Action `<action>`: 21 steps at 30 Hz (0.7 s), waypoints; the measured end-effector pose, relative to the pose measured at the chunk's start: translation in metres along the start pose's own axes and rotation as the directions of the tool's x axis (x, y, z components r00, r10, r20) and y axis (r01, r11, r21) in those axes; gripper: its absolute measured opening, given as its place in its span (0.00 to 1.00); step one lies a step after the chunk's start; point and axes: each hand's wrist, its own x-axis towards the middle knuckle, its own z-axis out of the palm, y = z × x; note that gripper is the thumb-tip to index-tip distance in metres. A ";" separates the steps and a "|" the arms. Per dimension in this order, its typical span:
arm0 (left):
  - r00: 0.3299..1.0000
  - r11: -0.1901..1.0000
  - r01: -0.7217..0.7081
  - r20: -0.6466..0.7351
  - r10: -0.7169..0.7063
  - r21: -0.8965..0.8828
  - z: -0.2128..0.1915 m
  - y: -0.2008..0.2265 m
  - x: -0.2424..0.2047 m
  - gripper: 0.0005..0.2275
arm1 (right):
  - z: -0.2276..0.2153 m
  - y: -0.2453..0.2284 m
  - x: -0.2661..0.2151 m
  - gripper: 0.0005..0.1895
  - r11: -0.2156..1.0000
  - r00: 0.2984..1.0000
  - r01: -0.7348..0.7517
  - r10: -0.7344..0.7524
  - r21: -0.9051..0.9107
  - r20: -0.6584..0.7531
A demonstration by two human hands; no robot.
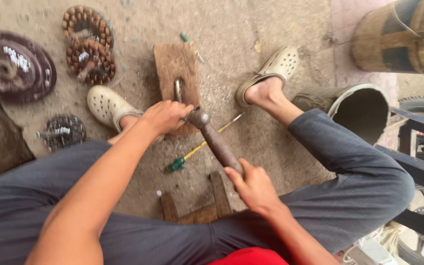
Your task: The person sits on the floor and uses a hammer and a chisel to work on a small metal component placed on a wooden block. They repeatedly strike the chisel to shape or adjust the metal part.
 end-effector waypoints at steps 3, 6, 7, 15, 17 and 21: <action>0.994 0.999 0.021 0.109 -0.026 0.043 -0.008 -0.005 0.006 0.10 | -0.008 0.005 0.013 0.22 0.925 1.000 -0.021 0.013 0.380 0.023; 0.998 0.997 -0.067 -0.008 0.067 0.035 0.006 0.011 -0.018 0.10 | 0.003 0.012 -0.011 0.25 0.846 0.993 0.111 -0.109 0.521 -0.034; 0.998 0.997 -0.062 -0.004 0.062 0.041 -0.005 0.013 -0.013 0.12 | 0.001 0.008 -0.007 0.23 0.947 0.999 0.037 -0.039 0.319 -0.001; 0.999 0.997 -0.006 0.045 0.003 0.075 0.011 0.026 -0.030 0.11 | 0.005 0.000 -0.018 0.21 0.949 0.994 0.113 -0.110 0.293 -0.027; 1.000 0.999 -0.003 -0.017 0.004 0.052 -0.005 0.014 -0.012 0.11 | -0.006 -0.009 0.002 0.20 0.989 0.998 0.059 -0.058 0.136 -0.008; 0.961 0.989 -0.143 -0.234 0.149 0.043 -0.010 0.007 -0.001 0.21 | -0.025 -0.004 0.008 0.19 0.985 0.993 0.029 -0.047 0.168 0.104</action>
